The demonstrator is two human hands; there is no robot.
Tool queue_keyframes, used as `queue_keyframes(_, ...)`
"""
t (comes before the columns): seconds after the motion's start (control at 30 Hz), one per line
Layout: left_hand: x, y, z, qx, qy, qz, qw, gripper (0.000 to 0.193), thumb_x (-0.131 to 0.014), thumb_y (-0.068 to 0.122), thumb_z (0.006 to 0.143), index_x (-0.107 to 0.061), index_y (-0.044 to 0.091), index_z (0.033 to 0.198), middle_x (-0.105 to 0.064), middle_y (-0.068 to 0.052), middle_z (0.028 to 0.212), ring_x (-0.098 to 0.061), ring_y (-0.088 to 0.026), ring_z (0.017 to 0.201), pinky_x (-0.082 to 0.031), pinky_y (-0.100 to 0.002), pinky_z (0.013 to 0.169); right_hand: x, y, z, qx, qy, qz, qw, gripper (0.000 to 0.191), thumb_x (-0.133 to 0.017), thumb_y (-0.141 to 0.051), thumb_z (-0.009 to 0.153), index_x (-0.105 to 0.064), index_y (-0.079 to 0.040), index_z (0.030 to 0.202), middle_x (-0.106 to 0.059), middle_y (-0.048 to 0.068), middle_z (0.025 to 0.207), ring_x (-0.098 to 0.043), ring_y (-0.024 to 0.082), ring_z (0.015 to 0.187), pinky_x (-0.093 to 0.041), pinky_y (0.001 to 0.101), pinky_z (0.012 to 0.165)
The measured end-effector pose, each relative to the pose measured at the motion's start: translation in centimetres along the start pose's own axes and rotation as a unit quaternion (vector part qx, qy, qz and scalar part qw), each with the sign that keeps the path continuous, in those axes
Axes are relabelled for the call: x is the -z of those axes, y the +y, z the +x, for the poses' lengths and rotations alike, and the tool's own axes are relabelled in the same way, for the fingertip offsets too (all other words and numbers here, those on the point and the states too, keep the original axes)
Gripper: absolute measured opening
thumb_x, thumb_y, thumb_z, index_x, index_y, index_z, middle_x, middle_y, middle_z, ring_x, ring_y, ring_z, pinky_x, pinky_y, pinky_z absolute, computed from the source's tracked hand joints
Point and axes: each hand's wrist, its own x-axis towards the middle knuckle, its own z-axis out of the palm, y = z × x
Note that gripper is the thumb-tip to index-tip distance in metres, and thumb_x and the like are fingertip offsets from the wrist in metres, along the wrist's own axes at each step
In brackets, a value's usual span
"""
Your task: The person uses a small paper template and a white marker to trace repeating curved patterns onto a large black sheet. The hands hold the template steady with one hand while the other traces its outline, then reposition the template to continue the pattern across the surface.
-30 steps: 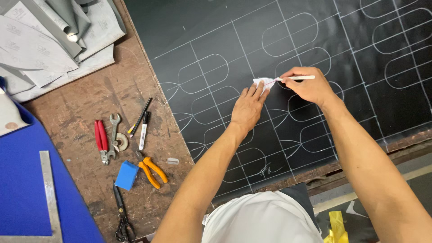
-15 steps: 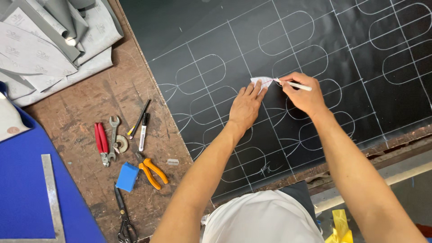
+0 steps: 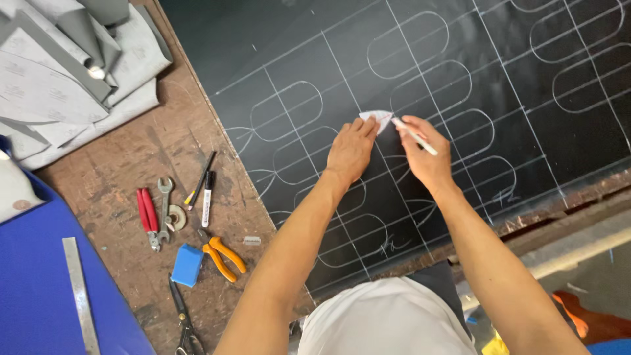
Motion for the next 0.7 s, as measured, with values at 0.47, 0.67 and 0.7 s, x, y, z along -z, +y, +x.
queue_keyframes(0.47,0.4,-0.2,-0.1,-0.015,0.033,-0.005,0.999,0.048,-0.059,0.002,0.087,-0.061,0.001,0.135,-0.058,-0.005,0.139,-0.056,-0.022,0.119,-0.047,-0.037,0.098,-2.1,-0.4,-1.5,0.106,0.033,-0.123,0.986,0.028,-0.071,-0.008,0.095,-0.073,-0.007,0.123,-0.068,0.016,0.107,-0.070,0.026,0.091,-0.057,0.0342,0.080)
queue_keyframes(0.67,0.5,-0.4,0.0,-0.019,0.038,-0.016,0.999,0.051,-0.063,0.006,0.085,-0.060,0.000,0.136,-0.058,-0.007,0.140,-0.055,-0.024,0.119,-0.047,-0.038,0.098,-4.1,-1.5,-4.2,0.059,0.021,-0.072,0.995,0.025,-0.071,-0.010,0.095,-0.074,-0.007,0.119,-0.071,0.014,0.104,-0.073,0.024,0.088,-0.057,0.0326,0.077)
queue_keyframes(0.7,0.4,-0.4,-0.1,-0.022,0.039,-0.014,0.999,0.052,-0.063,0.006,0.085,-0.060,0.001,0.136,-0.057,-0.007,0.140,-0.055,-0.024,0.120,-0.046,-0.037,0.098,-3.8,-1.7,-4.2,0.046,0.017,-0.073,0.996,0.025,-0.071,-0.010,0.094,-0.074,-0.007,0.119,-0.072,0.014,0.102,-0.073,0.023,0.087,-0.057,0.0322,0.076)
